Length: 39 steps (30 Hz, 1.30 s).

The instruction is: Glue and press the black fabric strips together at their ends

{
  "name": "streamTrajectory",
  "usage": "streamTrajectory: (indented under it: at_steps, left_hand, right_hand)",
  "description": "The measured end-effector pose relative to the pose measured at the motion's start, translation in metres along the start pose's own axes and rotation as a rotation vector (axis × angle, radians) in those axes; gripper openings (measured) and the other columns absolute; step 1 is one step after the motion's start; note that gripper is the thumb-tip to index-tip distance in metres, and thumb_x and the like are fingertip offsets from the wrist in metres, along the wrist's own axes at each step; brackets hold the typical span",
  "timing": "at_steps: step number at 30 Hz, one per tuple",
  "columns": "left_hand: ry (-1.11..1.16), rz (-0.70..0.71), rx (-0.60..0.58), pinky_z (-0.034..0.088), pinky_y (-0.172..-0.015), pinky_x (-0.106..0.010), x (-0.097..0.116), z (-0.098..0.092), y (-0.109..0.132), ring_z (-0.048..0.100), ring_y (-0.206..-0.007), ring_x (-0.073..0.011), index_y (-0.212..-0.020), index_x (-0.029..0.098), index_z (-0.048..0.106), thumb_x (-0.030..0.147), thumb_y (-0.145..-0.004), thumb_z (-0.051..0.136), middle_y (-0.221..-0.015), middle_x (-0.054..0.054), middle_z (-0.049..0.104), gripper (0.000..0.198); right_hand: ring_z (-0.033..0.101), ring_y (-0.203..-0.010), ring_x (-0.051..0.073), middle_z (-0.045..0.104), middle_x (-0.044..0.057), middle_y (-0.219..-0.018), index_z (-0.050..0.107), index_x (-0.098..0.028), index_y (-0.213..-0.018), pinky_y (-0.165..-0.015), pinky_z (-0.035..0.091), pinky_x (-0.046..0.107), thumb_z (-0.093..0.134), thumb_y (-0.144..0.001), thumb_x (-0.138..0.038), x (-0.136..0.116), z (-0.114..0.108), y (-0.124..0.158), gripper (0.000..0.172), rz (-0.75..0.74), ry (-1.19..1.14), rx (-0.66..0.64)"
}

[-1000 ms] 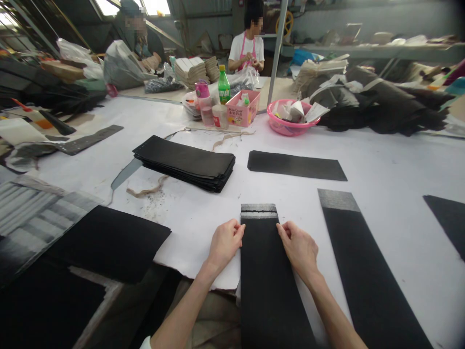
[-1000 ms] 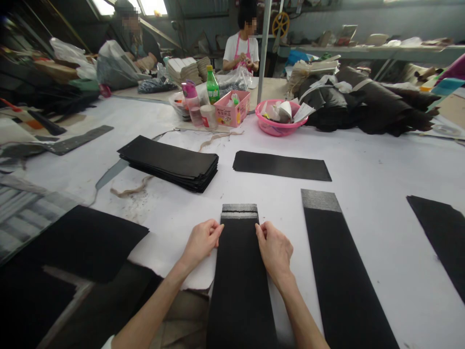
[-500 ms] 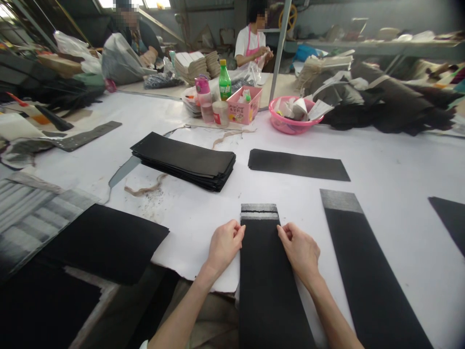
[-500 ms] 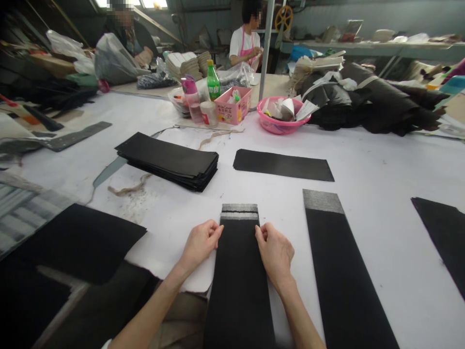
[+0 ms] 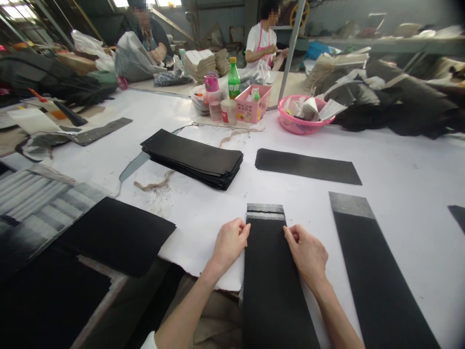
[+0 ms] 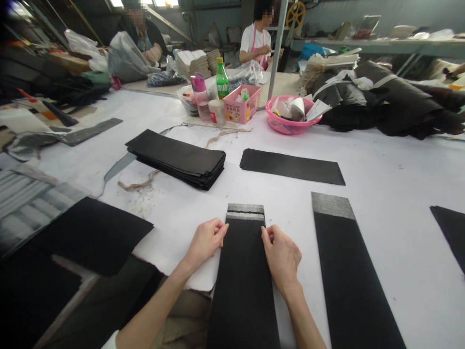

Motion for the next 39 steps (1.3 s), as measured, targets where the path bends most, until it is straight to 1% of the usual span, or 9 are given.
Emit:
streamTrajectory:
  at_steps: [9, 15, 22, 29, 33, 39]
  left_hand:
    - [0.014, -0.038, -0.011, 0.033, -0.05, -0.023, -0.001, 0.0, -0.005, 0.052, -0.043, -0.0121, -0.065, 0.02, 0.052, 0.038, -0.092, 0.046, -0.049, 0.003, 0.059, 0.033]
    - [0.026, -0.059, -0.024, 0.035, -0.05, -0.023, -0.003, 0.0, -0.007, 0.051, -0.042, -0.0118, -0.065, 0.019, 0.053, 0.038, -0.091, 0.046, -0.049, 0.003, 0.059, 0.033]
    - [0.03, -0.084, -0.043, 0.035, -0.047, -0.022, -0.005, 0.003, -0.008, 0.049, -0.038, -0.0099, -0.065, 0.019, 0.053, 0.037, -0.092, 0.045, -0.05, 0.003, 0.059, 0.033]
    - [0.047, -0.119, -0.076, 0.03, -0.038, -0.02, -0.011, 0.009, -0.008, 0.045, -0.031, -0.0079, -0.068, 0.019, 0.053, 0.038, -0.094, 0.044, -0.05, 0.004, 0.059, 0.034]
    - [0.057, -0.122, -0.083, 0.027, -0.036, -0.02, -0.01, 0.009, -0.008, 0.045, -0.03, -0.0087, -0.068, 0.019, 0.052, 0.039, -0.093, 0.043, -0.05, 0.004, 0.059, 0.033]
    - [0.047, -0.111, -0.075, 0.03, -0.041, -0.02, -0.007, 0.007, -0.008, 0.045, -0.032, -0.0076, -0.064, 0.019, 0.05, 0.038, -0.093, 0.045, -0.047, 0.004, 0.057, 0.035]
  right_hand:
    - [0.056, -0.064, 0.017, 0.064, -0.005, -0.069, 0.062, -0.025, -0.079, -0.054, 0.023, 0.025, 0.058, -0.096, -0.042, 0.0, 0.002, -0.001, 0.025, 0.005, 0.053, -0.015]
    - [0.055, -0.062, 0.016, 0.064, -0.004, -0.069, 0.063, -0.025, -0.08, -0.053, 0.023, 0.025, 0.058, -0.096, -0.043, 0.001, 0.002, -0.001, 0.025, 0.0, 0.051, -0.011]
    - [0.055, -0.061, 0.016, 0.064, -0.004, -0.069, 0.063, -0.024, -0.079, -0.054, 0.023, 0.025, 0.058, -0.096, -0.042, 0.0, 0.002, -0.001, 0.025, -0.016, 0.027, -0.013]
    - [0.054, -0.061, 0.015, 0.062, -0.004, -0.067, 0.062, -0.024, -0.078, -0.054, 0.022, 0.025, 0.059, -0.097, -0.041, 0.0, 0.002, -0.001, 0.025, -0.015, 0.036, -0.008]
    - [0.054, -0.061, 0.015, 0.061, -0.005, -0.066, 0.061, -0.023, -0.077, -0.054, 0.022, 0.025, 0.058, -0.097, -0.04, -0.001, 0.002, 0.0, 0.027, -0.011, 0.025, -0.011]
    - [0.054, -0.061, 0.015, 0.061, -0.005, -0.064, 0.061, -0.023, -0.076, -0.054, 0.02, 0.025, 0.058, -0.097, -0.04, 0.0, 0.002, 0.0, 0.027, -0.006, 0.009, -0.005]
Point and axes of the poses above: each hand's wrist, its own y-axis away from the middle knuckle, its own z-axis out of the palm, x = y × z, the point moved 8 cm from there along -y, towards the middle knuckle
